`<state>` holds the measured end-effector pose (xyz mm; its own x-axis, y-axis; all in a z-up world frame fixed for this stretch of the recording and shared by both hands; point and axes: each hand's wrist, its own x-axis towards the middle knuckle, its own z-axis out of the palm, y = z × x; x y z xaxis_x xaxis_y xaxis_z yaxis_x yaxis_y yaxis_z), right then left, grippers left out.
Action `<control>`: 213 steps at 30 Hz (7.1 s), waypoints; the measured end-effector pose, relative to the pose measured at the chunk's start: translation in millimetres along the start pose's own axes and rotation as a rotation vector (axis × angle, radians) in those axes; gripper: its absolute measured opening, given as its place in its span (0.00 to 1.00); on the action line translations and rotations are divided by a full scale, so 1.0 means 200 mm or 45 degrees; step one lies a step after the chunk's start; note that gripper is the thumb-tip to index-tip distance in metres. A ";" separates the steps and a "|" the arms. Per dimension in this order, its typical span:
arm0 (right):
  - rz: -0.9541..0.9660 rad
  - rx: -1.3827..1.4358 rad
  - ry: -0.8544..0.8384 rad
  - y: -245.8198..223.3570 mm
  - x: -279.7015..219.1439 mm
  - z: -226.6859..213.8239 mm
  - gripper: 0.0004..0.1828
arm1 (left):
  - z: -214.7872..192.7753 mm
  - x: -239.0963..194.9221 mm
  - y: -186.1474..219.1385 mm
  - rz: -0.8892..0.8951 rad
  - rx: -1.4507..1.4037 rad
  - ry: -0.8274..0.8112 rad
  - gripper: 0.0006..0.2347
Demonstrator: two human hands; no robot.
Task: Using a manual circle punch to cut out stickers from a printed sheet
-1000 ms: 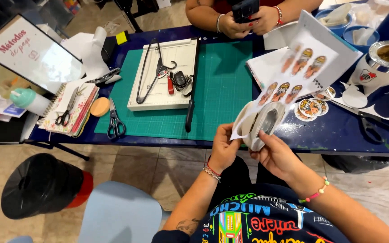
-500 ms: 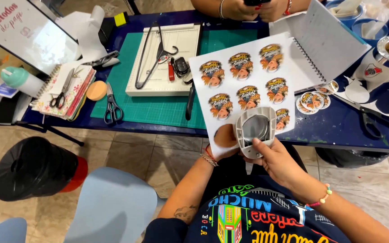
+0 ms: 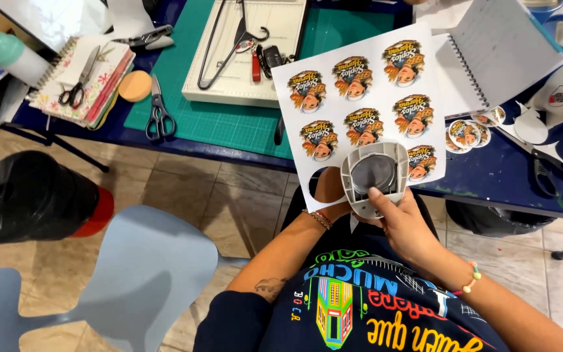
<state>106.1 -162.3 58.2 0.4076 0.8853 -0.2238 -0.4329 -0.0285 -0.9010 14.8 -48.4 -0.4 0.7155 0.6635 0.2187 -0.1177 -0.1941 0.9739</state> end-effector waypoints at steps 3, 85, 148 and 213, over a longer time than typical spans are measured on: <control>0.026 -0.005 0.007 0.00 -0.03 0.02 0.17 | -0.05 -0.02 0.02 -0.051 0.055 -0.002 0.25; -0.433 -0.756 0.342 -0.16 0.78 -0.23 0.26 | -0.07 0.40 0.26 0.614 1.875 0.918 0.15; -0.649 -1.480 -0.401 -0.27 -0.01 -0.15 0.39 | 0.15 -0.25 0.29 -0.001 -0.096 0.338 0.46; -0.291 -0.610 -0.166 0.15 -0.09 -0.40 0.24 | 0.10 -0.41 0.22 0.302 0.291 0.268 0.48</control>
<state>150.3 -215.9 4.7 0.3321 0.9431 0.0179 0.0824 -0.0101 -0.9966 -34.3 -126.0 23.2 0.5274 0.7100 0.4666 -0.0894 -0.4998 0.8615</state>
